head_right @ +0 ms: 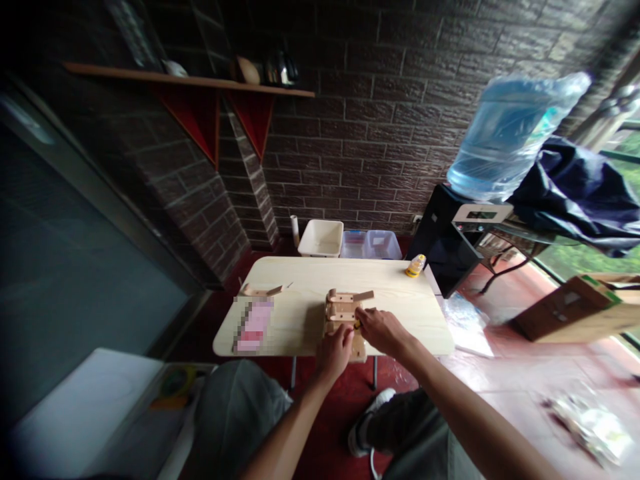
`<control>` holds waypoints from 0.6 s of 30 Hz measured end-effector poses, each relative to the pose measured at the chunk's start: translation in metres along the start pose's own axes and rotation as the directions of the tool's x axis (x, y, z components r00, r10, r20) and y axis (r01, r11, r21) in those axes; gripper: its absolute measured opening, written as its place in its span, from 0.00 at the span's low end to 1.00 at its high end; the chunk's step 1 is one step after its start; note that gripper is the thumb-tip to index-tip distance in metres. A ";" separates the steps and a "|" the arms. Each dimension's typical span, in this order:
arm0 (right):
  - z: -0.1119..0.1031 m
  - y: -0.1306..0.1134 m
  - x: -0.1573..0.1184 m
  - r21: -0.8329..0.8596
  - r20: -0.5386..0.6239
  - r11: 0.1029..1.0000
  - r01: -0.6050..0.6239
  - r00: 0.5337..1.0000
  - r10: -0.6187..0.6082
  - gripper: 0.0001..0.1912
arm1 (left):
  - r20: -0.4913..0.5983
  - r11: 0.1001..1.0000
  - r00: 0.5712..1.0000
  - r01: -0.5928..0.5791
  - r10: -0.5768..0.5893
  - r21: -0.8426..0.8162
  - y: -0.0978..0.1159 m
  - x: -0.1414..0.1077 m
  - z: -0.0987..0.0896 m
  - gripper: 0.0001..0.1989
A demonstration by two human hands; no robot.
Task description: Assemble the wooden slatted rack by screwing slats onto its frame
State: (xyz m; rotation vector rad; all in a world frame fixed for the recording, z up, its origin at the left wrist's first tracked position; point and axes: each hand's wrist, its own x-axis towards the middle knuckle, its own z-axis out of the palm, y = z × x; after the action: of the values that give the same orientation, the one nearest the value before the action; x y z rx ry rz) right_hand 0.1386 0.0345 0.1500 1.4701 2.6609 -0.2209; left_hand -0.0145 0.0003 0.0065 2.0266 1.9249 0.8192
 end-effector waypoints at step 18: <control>0.009 0.005 0.000 0.032 -0.029 0.999 0.000 1.000 0.001 0.10 | 0.081 0.999 0.996 0.048 -0.048 0.007 0.004 0.003 -0.004 0.14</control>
State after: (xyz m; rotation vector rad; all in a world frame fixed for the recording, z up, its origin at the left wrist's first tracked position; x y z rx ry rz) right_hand 0.1430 0.0362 0.1407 1.4950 2.6917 -0.2445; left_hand -0.0134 0.0020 0.0122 1.9762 1.9253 0.7097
